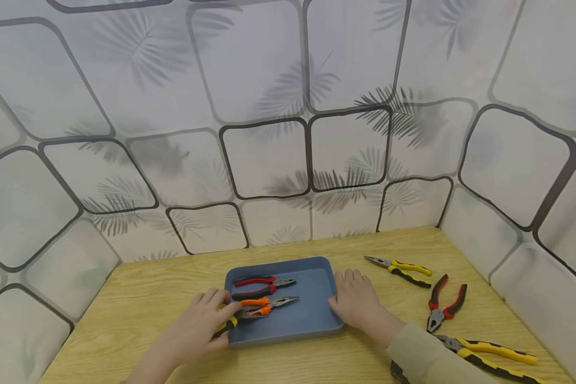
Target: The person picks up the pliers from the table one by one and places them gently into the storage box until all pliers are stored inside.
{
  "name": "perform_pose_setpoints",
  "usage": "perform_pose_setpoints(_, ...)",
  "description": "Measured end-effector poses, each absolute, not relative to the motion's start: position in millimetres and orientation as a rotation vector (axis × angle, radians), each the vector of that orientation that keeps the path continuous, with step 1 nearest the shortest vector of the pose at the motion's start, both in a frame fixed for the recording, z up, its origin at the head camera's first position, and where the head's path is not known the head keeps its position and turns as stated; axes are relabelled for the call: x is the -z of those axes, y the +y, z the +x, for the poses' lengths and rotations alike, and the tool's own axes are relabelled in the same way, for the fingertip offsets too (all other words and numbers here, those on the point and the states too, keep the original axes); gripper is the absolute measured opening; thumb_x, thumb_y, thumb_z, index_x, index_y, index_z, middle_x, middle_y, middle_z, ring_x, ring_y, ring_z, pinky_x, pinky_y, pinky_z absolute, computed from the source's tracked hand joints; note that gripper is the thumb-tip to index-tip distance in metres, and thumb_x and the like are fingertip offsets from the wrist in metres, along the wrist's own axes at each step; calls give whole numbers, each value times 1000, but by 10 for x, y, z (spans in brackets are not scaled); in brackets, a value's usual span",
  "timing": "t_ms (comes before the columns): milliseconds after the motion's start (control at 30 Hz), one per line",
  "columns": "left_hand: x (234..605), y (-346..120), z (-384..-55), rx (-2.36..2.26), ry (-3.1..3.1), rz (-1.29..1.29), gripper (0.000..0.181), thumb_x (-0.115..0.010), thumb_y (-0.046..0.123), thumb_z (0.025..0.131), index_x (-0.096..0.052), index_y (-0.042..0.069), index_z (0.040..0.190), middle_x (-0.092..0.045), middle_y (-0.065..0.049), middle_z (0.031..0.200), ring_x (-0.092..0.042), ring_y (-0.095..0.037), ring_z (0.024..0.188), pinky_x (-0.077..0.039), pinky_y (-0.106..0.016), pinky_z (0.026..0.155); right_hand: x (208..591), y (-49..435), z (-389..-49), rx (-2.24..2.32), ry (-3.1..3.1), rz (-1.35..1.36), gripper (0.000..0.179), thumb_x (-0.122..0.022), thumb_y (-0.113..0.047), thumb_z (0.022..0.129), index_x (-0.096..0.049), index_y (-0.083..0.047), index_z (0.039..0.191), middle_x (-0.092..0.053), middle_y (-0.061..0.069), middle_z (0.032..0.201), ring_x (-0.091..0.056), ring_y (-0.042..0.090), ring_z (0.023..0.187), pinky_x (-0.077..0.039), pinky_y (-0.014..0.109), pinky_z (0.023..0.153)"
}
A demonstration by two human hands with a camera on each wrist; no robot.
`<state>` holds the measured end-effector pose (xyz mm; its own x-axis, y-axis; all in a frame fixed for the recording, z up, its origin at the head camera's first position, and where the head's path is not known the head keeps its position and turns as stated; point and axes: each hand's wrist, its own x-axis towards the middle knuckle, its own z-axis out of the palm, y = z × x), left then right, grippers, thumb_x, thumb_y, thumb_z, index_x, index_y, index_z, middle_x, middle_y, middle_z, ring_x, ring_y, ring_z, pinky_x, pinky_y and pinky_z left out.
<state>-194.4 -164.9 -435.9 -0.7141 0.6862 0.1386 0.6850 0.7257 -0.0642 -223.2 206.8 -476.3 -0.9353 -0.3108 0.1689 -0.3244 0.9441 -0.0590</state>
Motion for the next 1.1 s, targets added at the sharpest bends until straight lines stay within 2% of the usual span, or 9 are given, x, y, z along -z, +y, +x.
perform_pose_setpoints(333,4394,-1535,-1991,17,-2711,-1159,39,-69,27,85,-61,26,123,-51,2,109,-44,-17,100,-37,-36,85,4761,2079,-2214,-142,-2909,492,39,-64,-22,94,-59,6,120,-60,21,100,-58,36,92,-52,55,84)
perform_pose_setpoints(500,4412,-1483,-2024,-16,-2695,-1180,42,-68,28,85,-63,25,126,-52,1,110,-43,-17,100,-38,-37,86,4762,2070,-2211,-127,-2921,479,35,-63,-22,94,-58,4,117,-57,17,96,-54,32,87,-50,51,80)
perform_pose_setpoints(633,4419,-1458,-2052,-20,-2686,-1182,42,-67,27,85,-63,25,126,-51,-1,111,-41,-17,99,-35,-35,84,4768,2059,-2214,-116,-2936,476,29,-61,-21,95,-58,2,113,-52,14,91,-47,28,81,-44,44,73)
perform_pose_setpoints(800,4427,-1428,-2090,-24,-2639,-1186,41,-67,26,85,-63,24,125,-54,-1,112,-46,-18,102,-39,-37,85,4776,2058,-2219,-113,-2925,470,27,-62,-20,94,-57,1,110,-50,13,89,-43,27,79,-41,41,70)
perform_pose_setpoints(933,4444,-1403,-2117,-42,-2634,-1209,41,-67,27,86,-64,24,127,-56,-1,112,-48,-20,103,-43,-39,86,4768,2054,-2215,-117,-2940,462,29,-63,-21,94,-57,1,112,-52,14,91,-45,28,80,-42,42,71)
perform_pose_setpoints(1100,4473,-1373,-2143,-58,-2673,-1227,45,-66,30,90,-64,26,135,-56,-1,113,-45,-19,100,-39,-37,84,4761,2051,-2217,-116,-2967,455,32,-62,-22,95,-58,3,116,-55,16,95,-49,30,83,-46,46,74)
